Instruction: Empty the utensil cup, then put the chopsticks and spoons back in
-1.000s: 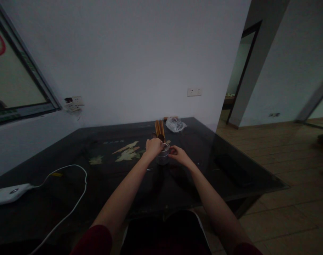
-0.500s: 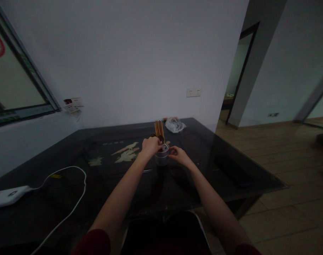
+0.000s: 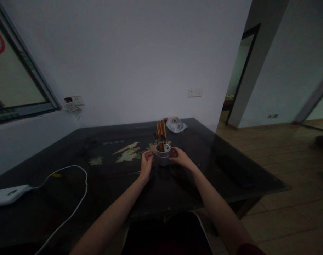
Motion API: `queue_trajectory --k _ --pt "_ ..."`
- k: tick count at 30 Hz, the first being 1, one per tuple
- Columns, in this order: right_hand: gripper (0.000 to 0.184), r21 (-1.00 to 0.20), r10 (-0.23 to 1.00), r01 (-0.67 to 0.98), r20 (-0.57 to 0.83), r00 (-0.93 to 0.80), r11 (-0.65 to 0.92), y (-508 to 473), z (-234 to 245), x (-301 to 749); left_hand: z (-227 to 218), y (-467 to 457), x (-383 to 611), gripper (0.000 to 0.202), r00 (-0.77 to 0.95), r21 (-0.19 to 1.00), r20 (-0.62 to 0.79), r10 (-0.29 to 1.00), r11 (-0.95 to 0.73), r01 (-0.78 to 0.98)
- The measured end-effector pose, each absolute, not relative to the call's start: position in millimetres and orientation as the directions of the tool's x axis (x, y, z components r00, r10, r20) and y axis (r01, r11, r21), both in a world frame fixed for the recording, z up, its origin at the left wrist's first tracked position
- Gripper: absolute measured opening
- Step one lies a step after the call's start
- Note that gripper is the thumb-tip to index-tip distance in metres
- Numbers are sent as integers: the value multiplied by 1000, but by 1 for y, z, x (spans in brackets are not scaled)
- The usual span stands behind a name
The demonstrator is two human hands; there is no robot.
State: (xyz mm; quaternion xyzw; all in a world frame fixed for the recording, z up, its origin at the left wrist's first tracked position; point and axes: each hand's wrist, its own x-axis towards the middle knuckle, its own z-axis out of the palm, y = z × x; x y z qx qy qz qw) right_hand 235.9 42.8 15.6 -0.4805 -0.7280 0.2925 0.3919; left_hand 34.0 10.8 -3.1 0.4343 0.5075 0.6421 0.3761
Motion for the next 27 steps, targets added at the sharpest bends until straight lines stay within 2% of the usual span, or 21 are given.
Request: queue_trajectory --k 4,6,11,20,27 --pt "71 -817 910 402 348 -226 412 42 15 232 -9 13 39 40 -261 935 336 905 -355 -26" --pt "77 -821 899 371 363 -246 433 41 15 230 -8 13 40 45 -221 921 366 904 -385 -49" --pt "80 -817 876 327 405 -262 475 37 13 220 -15 13 42 35 -150 930 350 925 -362 -64" --pt "81 -877 896 190 425 -125 442 30 8 200 -17 10 41 29 -117 934 350 929 -356 -33" --pt "72 -879 909 236 410 -70 415 26 11 200 -12 0 44 29 -88 926 371 925 -375 -42"
